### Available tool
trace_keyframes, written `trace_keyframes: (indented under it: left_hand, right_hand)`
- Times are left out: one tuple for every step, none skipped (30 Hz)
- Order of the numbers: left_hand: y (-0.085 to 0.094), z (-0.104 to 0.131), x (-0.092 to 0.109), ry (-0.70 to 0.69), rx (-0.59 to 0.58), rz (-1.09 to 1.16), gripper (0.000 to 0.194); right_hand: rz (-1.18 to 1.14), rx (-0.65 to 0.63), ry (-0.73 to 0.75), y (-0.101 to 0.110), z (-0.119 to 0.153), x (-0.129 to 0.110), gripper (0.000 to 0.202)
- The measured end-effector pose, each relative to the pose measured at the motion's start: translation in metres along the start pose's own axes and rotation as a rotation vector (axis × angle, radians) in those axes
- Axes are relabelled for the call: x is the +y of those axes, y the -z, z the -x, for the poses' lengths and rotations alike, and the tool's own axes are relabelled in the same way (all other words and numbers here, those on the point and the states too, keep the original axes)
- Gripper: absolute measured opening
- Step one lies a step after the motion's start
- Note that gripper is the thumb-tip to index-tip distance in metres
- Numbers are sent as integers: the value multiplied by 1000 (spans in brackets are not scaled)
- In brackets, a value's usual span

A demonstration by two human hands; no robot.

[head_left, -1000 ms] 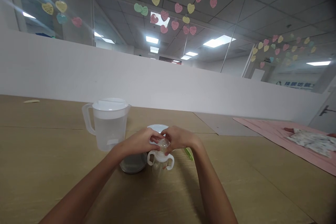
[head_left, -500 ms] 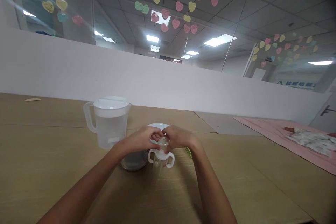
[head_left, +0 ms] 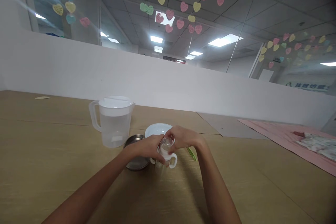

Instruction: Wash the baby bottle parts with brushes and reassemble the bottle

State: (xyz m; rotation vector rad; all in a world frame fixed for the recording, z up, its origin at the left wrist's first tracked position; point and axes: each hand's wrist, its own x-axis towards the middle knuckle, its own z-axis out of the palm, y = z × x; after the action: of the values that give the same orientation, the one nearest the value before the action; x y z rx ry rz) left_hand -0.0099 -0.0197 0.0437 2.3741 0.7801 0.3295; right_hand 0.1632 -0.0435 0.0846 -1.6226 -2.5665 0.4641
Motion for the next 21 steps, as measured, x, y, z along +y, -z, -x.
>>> trace_keyframes:
  left_hand:
    - [-2, -2, -2, -10, 6, 9, 54]
    - [-3, -3, -3, -15, 8, 18, 53]
    - [-3, -4, -4, -16, 7, 26, 52]
    - [-3, -5, -5, -19, 7, 32, 52]
    - [-2, -4, -4, -23, 10, 38, 53]
    - [-2, -4, -4, -23, 15, 42, 54]
    - [-1, -3, -3, -20, 19, 44, 55]
    - [-1, -2, -2, -15, 20, 44, 55]
    - [-1, -2, -1, -8, 20, 44, 55]
    - [-1, -1, 0, -2, 20, 41, 54]
    - [-1, 0, 1, 2, 21, 38, 54]
    - [-2, 0, 2, 1, 25, 33, 53]
    - [-2, 0, 3, -2, 30, 24, 54]
    - [-2, 0, 4, -6, 36, 14, 55]
    - [-3, 0, 4, -12, 41, 6, 56]
    - [-3, 0, 4, -17, 43, 0, 57]
    - [-3, 0, 5, -20, 42, -8, 58]
    - [-3, 0, 5, -18, 37, -20, 57]
    - [-3, 0, 6, -15, 31, -37, 54]
    - [-3, 0, 6, -10, 25, -58, 51]
    - [-3, 0, 7, -1, 20, -85, 47]
  right_hand:
    - [-2, 2, 7, 0, 0, 0, 33]
    - [-9, 0, 15, 1, 0, 0, 34]
    - [-20, -4, 24, 1, 0, 1, 35]
    - [-36, -11, 35, 2, -1, 2, 36]
    - [-55, -19, 49, 3, -1, 4, 38]
    - [-78, -29, 65, 4, -2, 6, 39]
    - [-106, -43, 83, 5, -2, 8, 40]
    - [-138, -60, 97, 5, -2, 10, 40]
    - [-175, -78, 107, 6, -2, 12, 41]
    - [-212, -95, 113, 7, -2, 15, 43]
    - [-245, -109, 114, 7, -3, 16, 45]
    - [-271, -120, 114, 7, -3, 18, 46]
    - [-286, -125, 112, 7, -3, 18, 48]
    - [-289, -125, 108, 7, -3, 19, 49]
    - [-284, -120, 101, 8, -3, 19, 49]
    - [-272, -110, 91, 8, -2, 18, 49]
    - [-260, -93, 80, 9, -1, 17, 48]
    - [-250, -70, 73, 10, 1, 16, 48]
    - [-248, -43, 72, 12, 4, 16, 47]
    - [-254, -14, 79, 13, 7, 15, 46]
    - [-271, 21, 88, 15, 12, 15, 46]
